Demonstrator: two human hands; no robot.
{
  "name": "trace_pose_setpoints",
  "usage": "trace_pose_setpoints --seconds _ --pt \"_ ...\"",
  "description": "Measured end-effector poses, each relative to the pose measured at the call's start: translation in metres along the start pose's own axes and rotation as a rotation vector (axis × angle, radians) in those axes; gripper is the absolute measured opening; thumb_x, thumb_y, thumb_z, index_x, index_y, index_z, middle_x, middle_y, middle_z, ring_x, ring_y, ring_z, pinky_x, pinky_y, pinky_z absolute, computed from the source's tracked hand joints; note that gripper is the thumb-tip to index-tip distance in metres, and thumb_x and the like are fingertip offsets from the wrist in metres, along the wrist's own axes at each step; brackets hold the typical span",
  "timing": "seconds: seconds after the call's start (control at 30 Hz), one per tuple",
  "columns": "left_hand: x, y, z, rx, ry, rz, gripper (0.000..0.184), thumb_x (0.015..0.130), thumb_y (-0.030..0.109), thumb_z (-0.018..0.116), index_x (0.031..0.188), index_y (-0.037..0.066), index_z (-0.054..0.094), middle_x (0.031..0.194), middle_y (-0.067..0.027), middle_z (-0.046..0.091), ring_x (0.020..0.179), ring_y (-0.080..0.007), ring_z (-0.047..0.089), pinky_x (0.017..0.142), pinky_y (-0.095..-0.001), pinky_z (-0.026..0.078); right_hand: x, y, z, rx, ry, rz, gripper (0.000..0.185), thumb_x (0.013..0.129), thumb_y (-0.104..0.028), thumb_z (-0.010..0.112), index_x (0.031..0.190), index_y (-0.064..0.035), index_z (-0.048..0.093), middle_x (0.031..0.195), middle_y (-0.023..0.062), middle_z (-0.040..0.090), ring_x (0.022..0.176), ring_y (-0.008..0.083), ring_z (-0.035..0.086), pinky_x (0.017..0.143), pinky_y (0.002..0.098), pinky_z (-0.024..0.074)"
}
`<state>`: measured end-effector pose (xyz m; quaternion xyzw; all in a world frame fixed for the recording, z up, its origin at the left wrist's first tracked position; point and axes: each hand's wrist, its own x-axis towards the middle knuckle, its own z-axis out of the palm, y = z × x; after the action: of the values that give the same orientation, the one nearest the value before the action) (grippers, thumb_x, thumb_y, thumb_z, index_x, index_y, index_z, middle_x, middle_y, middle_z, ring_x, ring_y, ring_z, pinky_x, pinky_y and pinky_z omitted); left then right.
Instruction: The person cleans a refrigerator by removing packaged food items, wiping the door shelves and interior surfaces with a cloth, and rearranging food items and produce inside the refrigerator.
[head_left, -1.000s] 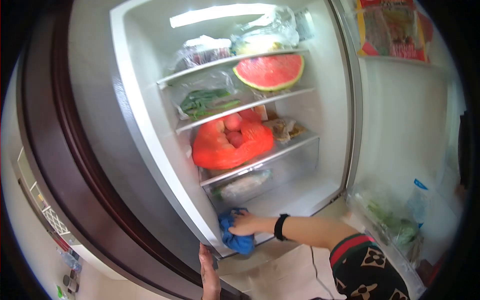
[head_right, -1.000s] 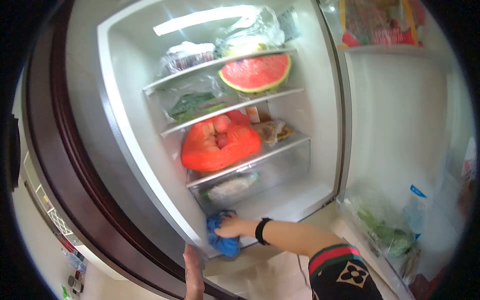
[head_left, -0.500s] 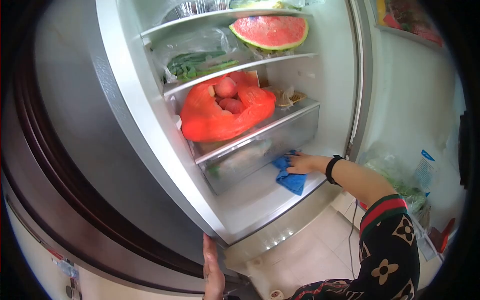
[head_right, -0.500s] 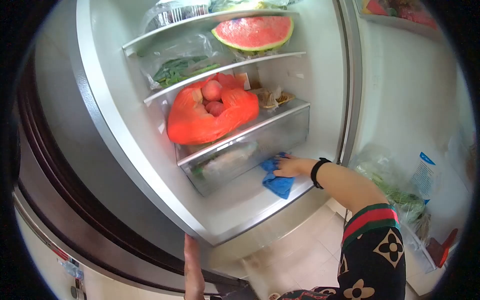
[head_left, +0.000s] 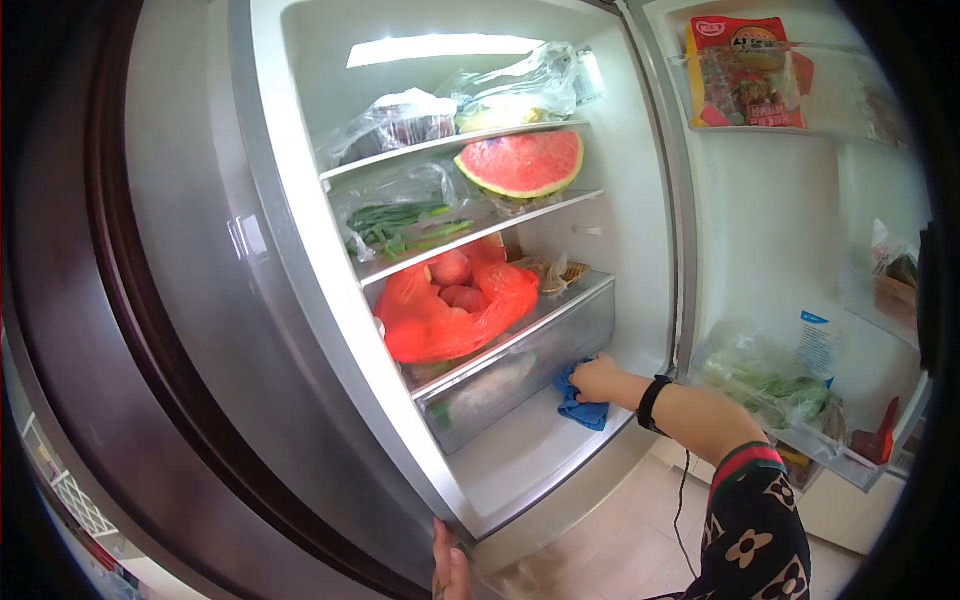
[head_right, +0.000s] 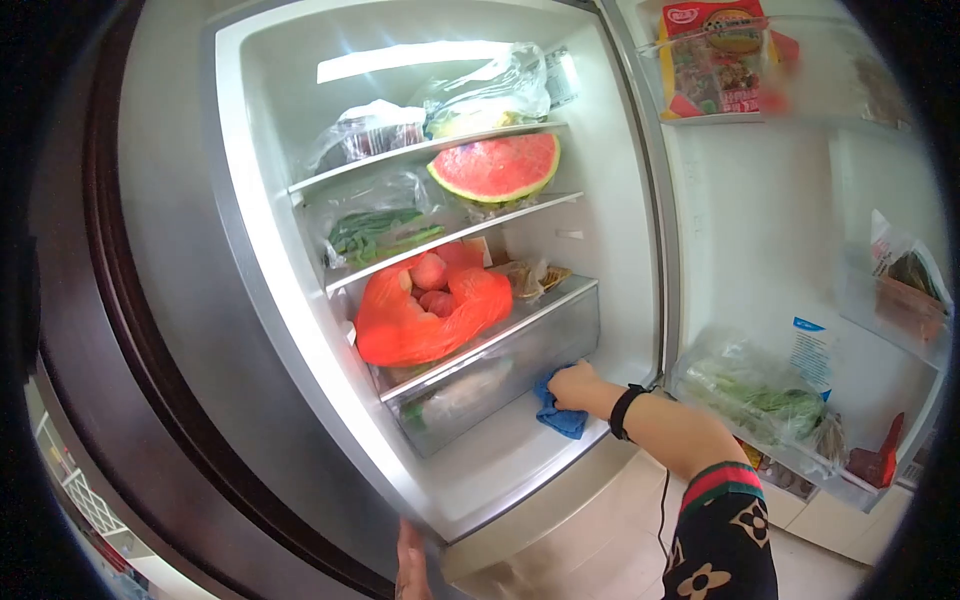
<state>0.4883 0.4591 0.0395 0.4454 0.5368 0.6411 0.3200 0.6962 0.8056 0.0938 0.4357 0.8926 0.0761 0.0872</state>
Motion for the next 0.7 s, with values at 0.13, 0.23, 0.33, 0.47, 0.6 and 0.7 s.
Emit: trace_pose_setpoints --seconds 0.13,0.23,0.33,0.47,0.6,0.7 --pt "-0.001 0.006 0.002 0.021 0.016 -0.025 0.066 0.096 0.042 0.039 0.141 -0.001 0.019 0.142 -0.0159 0.028 0.132 -0.0257 0.027 0.108 -0.0352 0.021 -0.058 -0.01 -0.095 0.114 -0.05 -0.04 0.04 0.081 -0.04 0.063 0.11 -0.0127 0.063 0.102 0.0052 0.066 0.095 0.0206 0.063 0.074 0.0385 0.0486" --pt "-0.003 0.01 0.005 0.041 0.039 -0.042 0.064 0.096 0.042 0.04 0.141 -0.001 0.021 0.141 -0.0152 0.03 0.131 -0.0249 0.028 0.108 -0.0347 0.022 -0.078 0.023 -0.15 1.26 0.494 -0.362 0.033 0.091 -0.03 0.053 0.111 -0.0035 0.059 0.091 0.0045 0.065 0.078 0.0117 0.063 0.067 0.0263 0.0493" --pt "-0.005 0.016 0.01 0.059 0.063 -0.056 0.063 0.096 0.041 0.041 0.141 -0.001 0.023 0.14 -0.0145 0.032 0.13 -0.0241 0.03 0.107 -0.0342 0.023 -0.064 0.07 -0.199 1.533 0.988 -0.198 0.033 0.092 -0.029 0.052 0.114 -0.005 0.054 0.097 0.0056 0.063 0.081 0.0131 0.062 0.07 0.0253 0.0486" --pt "-0.011 0.019 0.015 0.077 0.096 -0.072 0.062 0.097 0.04 0.042 0.14 -0.001 0.025 0.139 -0.0136 0.035 0.129 -0.023 0.031 0.106 -0.0335 0.024 -0.033 0.118 -0.222 1.45 1.302 -0.039 0.041 0.088 -0.031 0.057 0.117 -0.0036 0.05 0.109 0.0096 0.056 0.092 0.0155 0.058 0.076 0.027 0.0481" --pt "-0.011 0.021 0.024 0.078 0.14 -0.049 0.061 0.096 0.039 0.043 0.14 -0.001 0.027 0.139 -0.0135 0.036 0.129 -0.023 0.032 0.106 -0.0337 0.025 -0.016 0.136 -0.265 1.043 1.641 -0.01 0.067 0.077 -0.036 0.071 0.126 -0.0014 0.04 0.117 0.0177 0.051 0.103 0.0267 0.054 0.087 0.0362 0.0453" --pt "-0.012 0.026 0.022 0.067 0.172 -0.037 0.059 0.097 0.037 0.042 0.14 -0.001 0.027 0.141 -0.0146 0.035 0.131 -0.0243 0.03 0.108 -0.0359 0.023 0.008 0.151 -0.307 0.619 1.681 0.005 0.087 0.068 -0.038 0.077 0.133 -0.0018 0.032 0.12 0.0219 0.048 0.111 0.0311 0.05 0.094 0.0396 0.0407"
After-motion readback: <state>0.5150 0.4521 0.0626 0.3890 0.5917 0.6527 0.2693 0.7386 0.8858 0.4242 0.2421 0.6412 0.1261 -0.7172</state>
